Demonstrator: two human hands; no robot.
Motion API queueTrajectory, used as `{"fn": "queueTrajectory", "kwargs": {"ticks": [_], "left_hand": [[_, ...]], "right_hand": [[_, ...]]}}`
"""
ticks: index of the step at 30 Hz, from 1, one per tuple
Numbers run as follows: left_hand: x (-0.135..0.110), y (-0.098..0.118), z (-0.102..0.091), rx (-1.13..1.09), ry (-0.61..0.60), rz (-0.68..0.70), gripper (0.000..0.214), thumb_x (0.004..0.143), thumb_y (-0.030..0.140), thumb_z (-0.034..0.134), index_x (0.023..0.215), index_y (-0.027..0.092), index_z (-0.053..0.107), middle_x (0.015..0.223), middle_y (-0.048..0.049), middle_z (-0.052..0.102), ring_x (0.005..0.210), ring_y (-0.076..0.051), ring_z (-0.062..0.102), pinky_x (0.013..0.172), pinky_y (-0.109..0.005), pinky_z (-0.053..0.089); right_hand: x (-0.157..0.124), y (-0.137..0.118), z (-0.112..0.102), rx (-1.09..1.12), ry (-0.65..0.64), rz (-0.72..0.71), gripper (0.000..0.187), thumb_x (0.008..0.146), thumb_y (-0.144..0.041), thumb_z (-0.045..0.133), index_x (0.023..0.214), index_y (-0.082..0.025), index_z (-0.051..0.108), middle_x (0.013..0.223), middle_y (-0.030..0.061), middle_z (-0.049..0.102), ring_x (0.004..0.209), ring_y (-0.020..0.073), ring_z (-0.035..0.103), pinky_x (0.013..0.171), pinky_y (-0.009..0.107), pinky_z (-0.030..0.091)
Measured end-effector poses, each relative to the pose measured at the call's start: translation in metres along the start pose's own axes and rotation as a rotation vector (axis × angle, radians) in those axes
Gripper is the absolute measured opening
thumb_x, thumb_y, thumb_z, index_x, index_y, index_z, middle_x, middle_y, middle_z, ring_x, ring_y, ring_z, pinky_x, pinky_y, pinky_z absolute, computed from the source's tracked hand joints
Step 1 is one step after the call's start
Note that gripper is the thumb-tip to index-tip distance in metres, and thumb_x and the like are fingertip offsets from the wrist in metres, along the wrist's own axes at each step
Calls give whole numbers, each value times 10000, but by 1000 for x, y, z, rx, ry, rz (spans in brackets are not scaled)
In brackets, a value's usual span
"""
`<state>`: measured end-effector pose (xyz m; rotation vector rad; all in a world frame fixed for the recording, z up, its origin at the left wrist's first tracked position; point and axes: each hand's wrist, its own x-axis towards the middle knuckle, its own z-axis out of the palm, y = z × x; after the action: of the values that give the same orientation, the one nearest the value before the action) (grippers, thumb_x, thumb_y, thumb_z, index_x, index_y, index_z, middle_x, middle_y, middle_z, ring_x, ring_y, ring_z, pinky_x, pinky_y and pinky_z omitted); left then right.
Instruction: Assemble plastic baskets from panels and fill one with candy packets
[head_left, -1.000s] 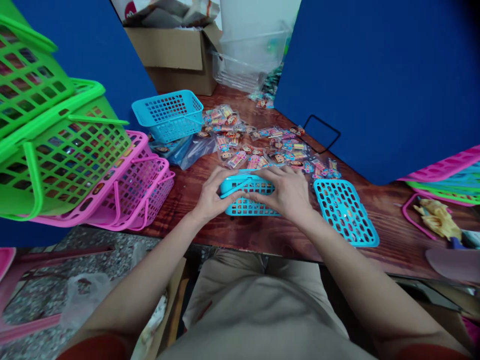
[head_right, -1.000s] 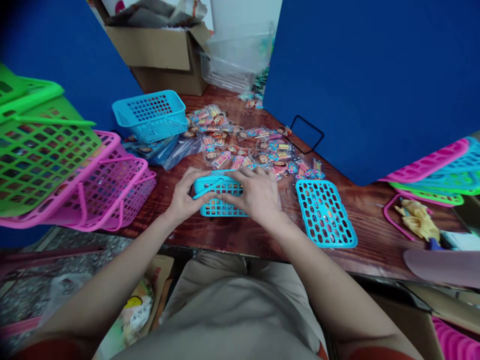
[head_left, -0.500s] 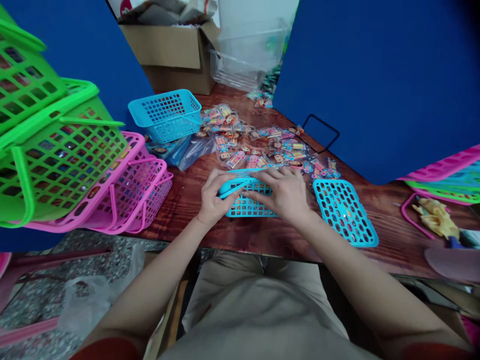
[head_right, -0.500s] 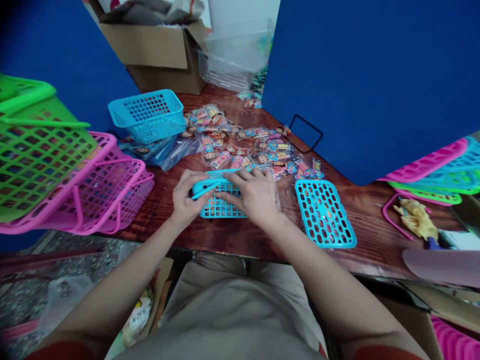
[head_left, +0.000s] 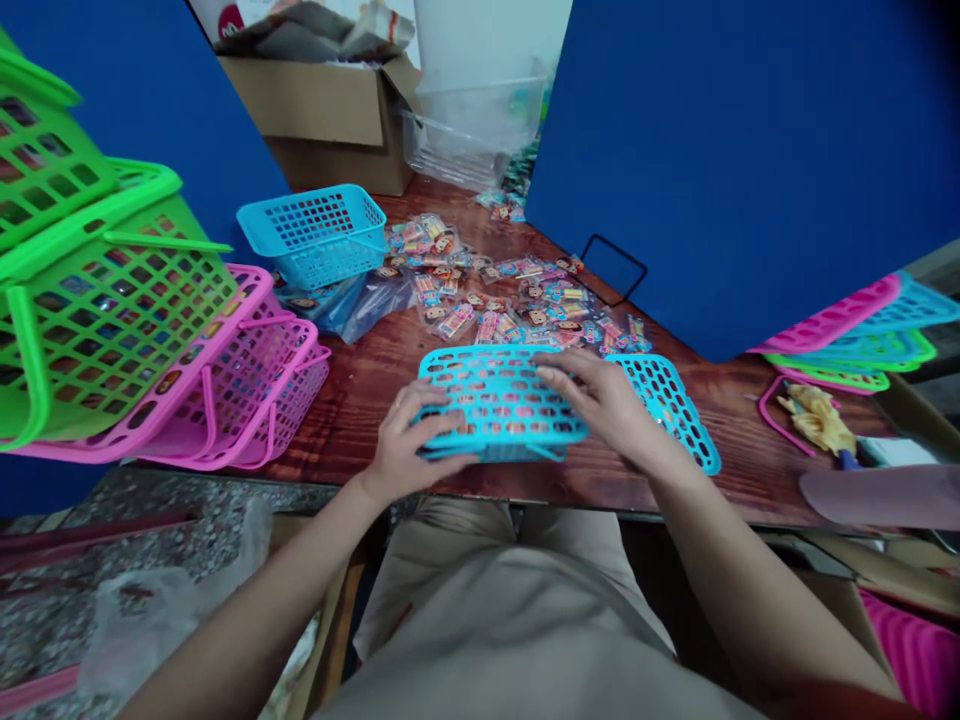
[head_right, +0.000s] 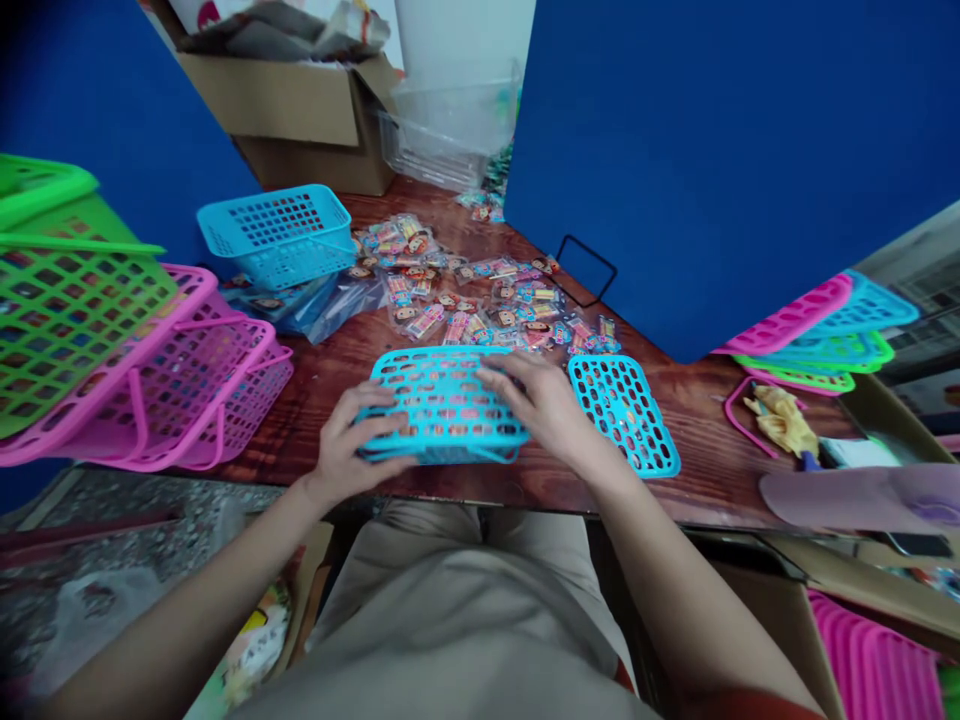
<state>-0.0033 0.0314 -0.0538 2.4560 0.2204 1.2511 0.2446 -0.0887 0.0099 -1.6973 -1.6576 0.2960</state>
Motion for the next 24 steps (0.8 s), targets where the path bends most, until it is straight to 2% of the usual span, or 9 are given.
{"fn": "queueTrajectory", "kwargs": {"ticks": [3,5,7,10,14,16,18,21,24], "left_hand": [[-19,20,-4,28,-58,42,428,757,541,710,1050,230,674,1033,-92,608,1131,-301,585,1010,-566,452],[-19,32,-6,-10,-51,-33,307,877,448,592,1055,213,678,1040,-107,625,1150,-292,585,1012,-547,454],[-9,40,-8,-55,-14,-177,210,913,332,545,988,206,695,975,-87,663,1056,-241,633,940,-438,512],[20,42,-9,-10,33,-421,142,873,316,624,886,201,707,785,-15,681,720,-135,640,707,-259,512],[54,32,-1,261,-78,-582,245,836,459,653,879,225,711,539,44,554,492,-119,522,531,-239,372],[62,29,8,416,-181,-606,282,854,488,621,944,232,698,592,9,588,527,-166,555,538,-261,354],[65,29,18,543,-225,-619,325,886,499,564,1010,219,674,767,-66,648,646,-232,606,576,-292,379],[65,27,29,669,-147,-599,396,879,532,540,1030,187,663,1035,-173,609,939,-355,592,703,-390,437],[61,17,29,618,-99,-613,368,873,519,556,952,184,686,997,-155,574,982,-366,556,781,-450,444]], "right_hand": [[-19,3,10,-112,62,-57,262,930,-398,549,1041,-217,703,960,69,659,900,219,613,813,360,499],[-25,4,15,-222,154,-78,249,923,-385,555,1062,-239,702,1027,86,641,976,252,577,862,415,485],[-23,6,17,-294,216,-51,327,895,-412,589,1168,-249,663,1141,109,605,1065,291,534,911,471,459],[-10,11,18,-243,146,12,458,907,-429,556,1313,-217,560,1198,125,578,1101,294,531,932,461,454],[2,18,25,-214,104,64,398,972,-390,410,1238,-159,597,1080,123,597,1042,270,552,922,416,451],[2,21,30,-218,124,89,385,986,-383,362,1149,-160,631,1013,111,578,996,254,553,898,395,454],[1,25,32,-205,137,130,392,995,-381,323,1035,-166,648,939,95,551,911,231,558,838,364,463],[3,36,33,-191,141,168,390,988,-393,321,904,-178,635,872,85,542,857,225,550,788,350,456],[9,45,32,-137,112,188,340,960,-408,375,851,-191,613,820,74,571,833,232,553,763,351,446]]}}
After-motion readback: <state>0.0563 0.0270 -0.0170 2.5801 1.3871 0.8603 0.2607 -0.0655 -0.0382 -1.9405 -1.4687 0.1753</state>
